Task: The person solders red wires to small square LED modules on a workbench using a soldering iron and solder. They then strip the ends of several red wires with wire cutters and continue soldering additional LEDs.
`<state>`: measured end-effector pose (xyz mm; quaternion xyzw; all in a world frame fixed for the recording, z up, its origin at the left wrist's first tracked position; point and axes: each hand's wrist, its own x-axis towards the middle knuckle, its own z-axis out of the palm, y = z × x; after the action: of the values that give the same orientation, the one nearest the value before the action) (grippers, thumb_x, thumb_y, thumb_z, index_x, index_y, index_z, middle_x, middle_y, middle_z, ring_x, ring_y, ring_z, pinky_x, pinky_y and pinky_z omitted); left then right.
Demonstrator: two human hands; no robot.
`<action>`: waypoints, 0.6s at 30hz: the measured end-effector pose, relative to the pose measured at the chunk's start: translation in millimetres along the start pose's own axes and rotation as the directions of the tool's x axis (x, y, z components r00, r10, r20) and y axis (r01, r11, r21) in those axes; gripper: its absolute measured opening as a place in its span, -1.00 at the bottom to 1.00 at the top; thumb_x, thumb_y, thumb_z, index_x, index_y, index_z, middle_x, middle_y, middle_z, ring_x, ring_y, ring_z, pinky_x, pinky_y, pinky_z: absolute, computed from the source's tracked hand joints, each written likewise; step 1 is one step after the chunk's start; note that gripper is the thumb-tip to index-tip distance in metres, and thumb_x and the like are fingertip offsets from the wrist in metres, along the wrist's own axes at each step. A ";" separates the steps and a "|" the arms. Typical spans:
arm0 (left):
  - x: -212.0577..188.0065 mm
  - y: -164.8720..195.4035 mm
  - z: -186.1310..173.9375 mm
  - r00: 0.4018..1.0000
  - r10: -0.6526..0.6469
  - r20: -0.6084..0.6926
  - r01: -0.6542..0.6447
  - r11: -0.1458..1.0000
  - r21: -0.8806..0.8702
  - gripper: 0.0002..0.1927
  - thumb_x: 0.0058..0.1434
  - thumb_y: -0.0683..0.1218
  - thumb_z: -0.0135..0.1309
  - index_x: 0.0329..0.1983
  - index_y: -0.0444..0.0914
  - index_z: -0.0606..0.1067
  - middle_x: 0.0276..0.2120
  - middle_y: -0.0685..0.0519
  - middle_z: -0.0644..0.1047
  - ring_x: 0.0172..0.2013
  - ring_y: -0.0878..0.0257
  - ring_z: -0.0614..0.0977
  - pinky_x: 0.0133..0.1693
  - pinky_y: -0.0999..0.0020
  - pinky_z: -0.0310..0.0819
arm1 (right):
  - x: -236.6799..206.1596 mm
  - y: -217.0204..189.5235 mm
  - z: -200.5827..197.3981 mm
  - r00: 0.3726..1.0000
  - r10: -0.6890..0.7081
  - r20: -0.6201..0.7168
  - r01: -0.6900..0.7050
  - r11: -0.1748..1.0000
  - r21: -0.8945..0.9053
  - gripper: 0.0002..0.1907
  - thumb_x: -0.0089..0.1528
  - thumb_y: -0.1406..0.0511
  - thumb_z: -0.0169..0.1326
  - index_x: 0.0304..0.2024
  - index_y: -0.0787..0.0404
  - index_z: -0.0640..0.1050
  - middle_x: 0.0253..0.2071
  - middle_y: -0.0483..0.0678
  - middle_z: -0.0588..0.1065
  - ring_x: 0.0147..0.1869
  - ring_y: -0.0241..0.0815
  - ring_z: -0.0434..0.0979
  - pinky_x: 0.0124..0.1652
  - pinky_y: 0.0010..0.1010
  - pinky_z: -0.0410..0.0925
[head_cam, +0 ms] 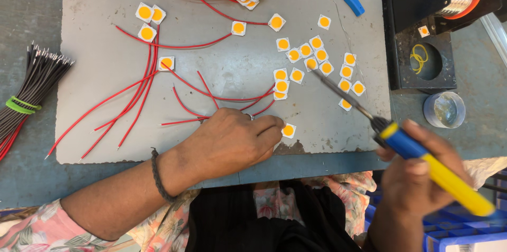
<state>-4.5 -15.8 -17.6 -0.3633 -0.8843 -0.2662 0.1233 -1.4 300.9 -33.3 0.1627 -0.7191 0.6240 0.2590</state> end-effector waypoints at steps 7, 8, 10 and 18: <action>2.7 1.7 -2.3 0.998 0.004 0.058 -0.008 0.998 0.069 -0.86 0.13 -0.13 0.13 -0.32 -0.26 0.43 -0.33 0.02 0.50 -0.61 0.13 0.56 -0.56 0.17 0.39 | 4.8 -7.4 -31.8 0.998 0.047 0.029 -0.053 0.947 0.316 -0.78 0.25 0.40 0.09 -0.29 0.54 0.41 -0.39 0.28 0.46 -0.48 -0.07 0.44 -0.37 -0.34 0.42; 3.0 1.9 -2.5 0.998 0.006 0.061 -0.010 0.998 0.065 -0.85 0.12 -0.13 0.13 -0.33 -0.26 0.43 -0.34 0.02 0.48 -0.61 0.13 0.56 -0.56 0.17 0.39 | 2.8 -11.5 -31.2 0.996 0.073 0.043 -0.083 0.948 0.308 -0.79 0.21 0.41 0.07 -0.31 0.54 0.40 -0.41 0.27 0.45 -0.49 -0.10 0.41 -0.40 -0.36 0.39; 3.4 1.9 -2.9 0.999 0.008 0.043 -0.010 0.999 0.046 -0.85 0.10 -0.13 0.13 -0.33 -0.27 0.43 -0.35 0.02 0.48 -0.61 0.12 0.55 -0.56 0.17 0.39 | -1.4 -18.4 -24.8 0.993 0.108 0.051 -0.117 0.963 0.243 -0.78 0.15 0.41 0.07 -0.31 0.55 0.41 -0.43 0.26 0.43 -0.48 -0.10 0.36 -0.41 -0.42 0.32; 3.2 2.3 -3.3 0.998 -0.012 0.054 0.010 0.999 0.038 -0.86 0.10 -0.13 0.14 -0.37 -0.26 0.42 -0.38 0.02 0.46 -0.60 0.11 0.56 -0.55 0.17 0.40 | 9.3 -34.8 -0.7 0.984 0.110 0.137 -0.132 0.977 0.169 -0.75 0.10 0.39 0.18 -0.30 0.51 0.48 -0.48 0.14 0.44 -0.50 -0.22 0.38 -0.37 -0.49 0.27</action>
<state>-5.0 -14.4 -12.7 -0.3634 -0.8940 -0.2404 0.1045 10.5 296.5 0.5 0.1803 -0.6842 0.6886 0.1587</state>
